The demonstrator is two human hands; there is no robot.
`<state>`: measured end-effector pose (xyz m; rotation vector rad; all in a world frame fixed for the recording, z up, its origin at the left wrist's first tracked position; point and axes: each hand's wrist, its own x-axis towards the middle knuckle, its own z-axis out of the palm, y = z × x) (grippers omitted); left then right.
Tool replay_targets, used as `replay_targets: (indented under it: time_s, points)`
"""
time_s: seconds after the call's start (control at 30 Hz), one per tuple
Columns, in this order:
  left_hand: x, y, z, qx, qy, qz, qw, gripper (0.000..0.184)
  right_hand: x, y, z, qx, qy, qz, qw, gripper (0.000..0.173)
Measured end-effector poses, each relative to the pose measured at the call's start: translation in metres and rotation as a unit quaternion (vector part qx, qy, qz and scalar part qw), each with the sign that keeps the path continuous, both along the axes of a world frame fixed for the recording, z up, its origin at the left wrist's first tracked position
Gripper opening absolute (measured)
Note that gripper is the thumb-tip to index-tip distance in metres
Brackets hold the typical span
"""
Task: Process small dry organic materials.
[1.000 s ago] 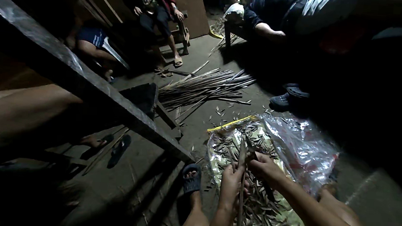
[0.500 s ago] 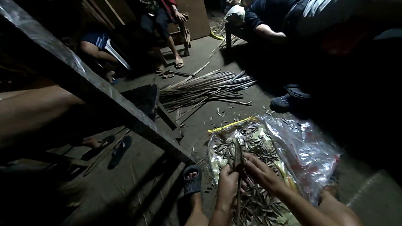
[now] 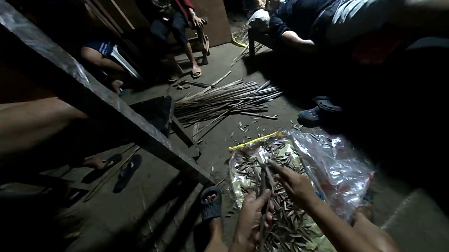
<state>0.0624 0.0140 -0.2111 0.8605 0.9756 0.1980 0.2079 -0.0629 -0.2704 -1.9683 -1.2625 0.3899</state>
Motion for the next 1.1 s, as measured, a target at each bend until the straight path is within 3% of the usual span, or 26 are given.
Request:
replay_targets:
  time_s: [0.17, 0.37, 0.47, 0.6, 0.77, 0.9, 1.1]
  points:
    - [0.003, 0.001, -0.008, 0.079, 0.042, -0.035, 0.995, 0.024, 0.010, 0.004, 0.027, -0.191, 0.118, -0.048, 0.973, 0.049]
    - [0.004, 0.001, -0.009, 0.107, 0.044, -0.035, 0.993, 0.027, 0.012, 0.005, 0.000, -0.068, 0.223, -0.096, 0.968, 0.051]
    - [0.005, 0.001, -0.008, 0.106, 0.050, -0.022, 0.993, 0.023, 0.004, 0.003, -0.001, -0.020, 0.196, -0.044, 0.979, 0.049]
    - [0.005, 0.002, -0.010, 0.143, 0.077, -0.008, 0.987, 0.019, -0.014, -0.002, 0.013, -0.069, 0.094, 0.048, 0.992, 0.049]
    - [0.007, -0.001, -0.009, 0.255, 0.173, -0.039, 0.950, 0.020, -0.024, -0.004, 0.025, -0.124, 0.141, 0.088, 0.978, 0.051]
    - [0.011, -0.004, -0.017, 0.338, 0.209, -0.073, 0.915, 0.020, -0.028, -0.005, 0.025, -0.121, 0.186, 0.077, 0.972, 0.052]
    - [0.016, -0.017, -0.030, 0.488, 0.202, -0.082, 0.845, 0.026, -0.038, -0.005, 0.021, -0.097, 0.043, -0.038, 0.994, 0.048]
